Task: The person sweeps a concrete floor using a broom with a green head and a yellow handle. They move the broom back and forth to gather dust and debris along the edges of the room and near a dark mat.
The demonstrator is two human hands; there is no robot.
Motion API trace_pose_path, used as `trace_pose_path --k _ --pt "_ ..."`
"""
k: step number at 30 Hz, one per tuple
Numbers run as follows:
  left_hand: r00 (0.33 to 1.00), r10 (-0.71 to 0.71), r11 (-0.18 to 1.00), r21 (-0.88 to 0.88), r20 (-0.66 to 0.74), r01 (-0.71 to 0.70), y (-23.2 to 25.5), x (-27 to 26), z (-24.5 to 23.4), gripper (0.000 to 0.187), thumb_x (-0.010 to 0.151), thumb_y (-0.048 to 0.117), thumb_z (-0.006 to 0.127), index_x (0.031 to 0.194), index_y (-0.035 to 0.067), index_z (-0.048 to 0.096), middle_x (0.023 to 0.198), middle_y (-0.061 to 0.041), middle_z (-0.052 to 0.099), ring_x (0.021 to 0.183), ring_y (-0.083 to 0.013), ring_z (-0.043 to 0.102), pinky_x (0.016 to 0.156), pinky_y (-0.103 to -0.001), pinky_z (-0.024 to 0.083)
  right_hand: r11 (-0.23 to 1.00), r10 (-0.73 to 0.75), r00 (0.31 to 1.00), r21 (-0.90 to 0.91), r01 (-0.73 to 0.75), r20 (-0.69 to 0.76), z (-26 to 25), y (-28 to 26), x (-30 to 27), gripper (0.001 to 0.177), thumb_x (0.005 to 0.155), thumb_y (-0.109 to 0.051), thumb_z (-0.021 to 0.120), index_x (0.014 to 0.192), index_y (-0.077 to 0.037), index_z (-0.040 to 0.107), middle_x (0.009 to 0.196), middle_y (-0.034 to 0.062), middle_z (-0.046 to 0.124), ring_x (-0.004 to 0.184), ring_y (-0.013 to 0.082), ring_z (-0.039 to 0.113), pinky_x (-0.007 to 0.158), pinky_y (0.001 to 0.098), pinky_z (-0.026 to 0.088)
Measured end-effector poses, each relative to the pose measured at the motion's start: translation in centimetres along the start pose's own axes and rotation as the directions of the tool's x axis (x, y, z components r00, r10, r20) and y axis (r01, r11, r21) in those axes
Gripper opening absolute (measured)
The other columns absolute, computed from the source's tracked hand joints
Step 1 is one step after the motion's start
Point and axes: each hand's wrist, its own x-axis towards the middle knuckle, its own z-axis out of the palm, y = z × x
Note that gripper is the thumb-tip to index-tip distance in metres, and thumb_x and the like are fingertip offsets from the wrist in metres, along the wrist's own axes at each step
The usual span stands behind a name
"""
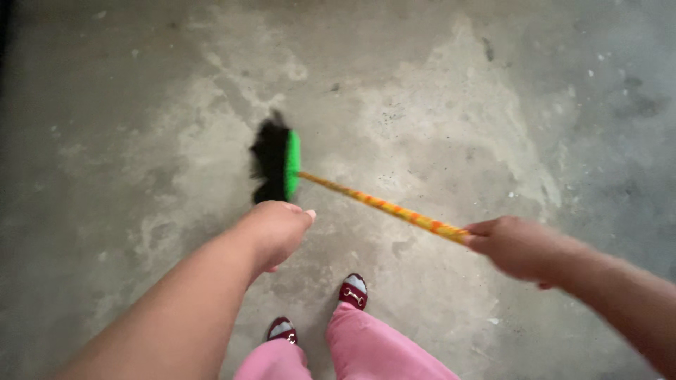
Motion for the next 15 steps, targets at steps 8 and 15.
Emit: trace_pose_path --k 8,15 --pt "0.985 0.154 0.983 0.090 0.074 -0.161 2.8 0.3 2.0 0.045 0.097 0.043 0.054 0.126 0.014 0.072 0.107 -0.010 0.077 0.081 -0.0289 0.070 0.070 -0.044 0.056 0.957 0.115 0.993 -0.267 -0.112 -0.004 -2.6 10.9 5.7 0.052 0.106 -0.030 0.052 0.157 -0.030 0.044 0.075 0.0008 0.066 0.048 0.0129 0.055 0.041 0.0305 0.051" --pt "0.989 0.129 0.986 0.094 0.065 -0.135 4.2 -0.2 3.0 0.043 0.098 0.042 0.055 0.131 0.019 0.068 0.105 -0.011 0.076 0.079 -0.0257 0.068 0.071 -0.044 0.055 0.900 0.342 0.931 0.329 -0.286 -0.124 -4.8 8.0 0.5 0.044 0.107 -0.040 0.050 0.149 -0.032 0.060 0.070 0.0105 0.054 0.050 0.0202 0.043 0.046 0.0377 0.042"
